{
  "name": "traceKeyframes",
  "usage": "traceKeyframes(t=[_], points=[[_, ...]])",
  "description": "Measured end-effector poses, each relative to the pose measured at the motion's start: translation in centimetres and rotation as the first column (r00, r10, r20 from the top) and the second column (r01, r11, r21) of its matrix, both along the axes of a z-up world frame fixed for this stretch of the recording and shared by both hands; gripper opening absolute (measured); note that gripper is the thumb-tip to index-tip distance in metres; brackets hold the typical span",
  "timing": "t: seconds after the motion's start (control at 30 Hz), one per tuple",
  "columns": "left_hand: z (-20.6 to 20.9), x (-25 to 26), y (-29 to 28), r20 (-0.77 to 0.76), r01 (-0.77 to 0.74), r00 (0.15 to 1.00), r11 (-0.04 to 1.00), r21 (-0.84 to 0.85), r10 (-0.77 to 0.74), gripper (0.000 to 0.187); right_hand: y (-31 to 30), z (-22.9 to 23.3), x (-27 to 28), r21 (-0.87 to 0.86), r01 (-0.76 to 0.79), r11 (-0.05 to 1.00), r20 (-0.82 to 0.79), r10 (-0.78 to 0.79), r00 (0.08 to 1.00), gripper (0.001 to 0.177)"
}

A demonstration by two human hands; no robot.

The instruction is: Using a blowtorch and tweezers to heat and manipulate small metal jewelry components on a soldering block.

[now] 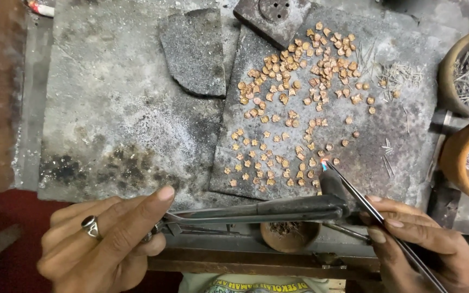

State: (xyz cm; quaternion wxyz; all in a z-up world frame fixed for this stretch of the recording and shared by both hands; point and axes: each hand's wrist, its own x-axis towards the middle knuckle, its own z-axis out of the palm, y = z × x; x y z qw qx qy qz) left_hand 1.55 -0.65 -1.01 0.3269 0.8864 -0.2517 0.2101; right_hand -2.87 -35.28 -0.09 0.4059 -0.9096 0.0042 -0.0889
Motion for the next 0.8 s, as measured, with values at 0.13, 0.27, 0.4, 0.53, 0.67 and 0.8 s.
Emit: traceKeyframes(t=[0.13,0.27,0.4,0.53,0.67,0.8], points=[[-0.1,0.1,0.0,0.014,0.000,1.000,1.000,-0.003,0.000,0.020,-0.1,-0.2,-0.1,-0.008,0.017,1.000,-0.010,-0.017,1.000,0.010],[-0.1,0.1,0.1,0.027,0.007,1.000,1.000,0.014,-0.007,0.021,0.2,0.1,0.2,-0.053,0.006,0.999,0.018,-0.005,1.000,0.012],[-0.1,0.3,0.1,0.027,0.019,0.999,1.000,0.003,-0.020,0.020,-0.3,-0.2,0.1,-0.022,-0.037,0.999,0.025,0.038,0.999,0.010],[0.1,0.1,0.0,0.005,0.009,1.000,1.000,-0.018,-0.009,0.019,-0.4,-0.8,0.1,0.009,-0.040,0.999,0.076,0.039,0.996,0.011],[0.5,-0.9,0.6,-0.064,-0.047,0.997,0.998,-0.036,0.044,0.028,0.6,0.2,0.3,0.000,-0.011,1.000,0.045,0.011,0.999,0.013],[1.1,-2.2,1.5,-0.206,-0.173,0.962,0.984,0.047,0.179,0.031,0.4,0.1,0.2,0.018,-0.003,1.000,0.041,0.002,0.999,0.012]])
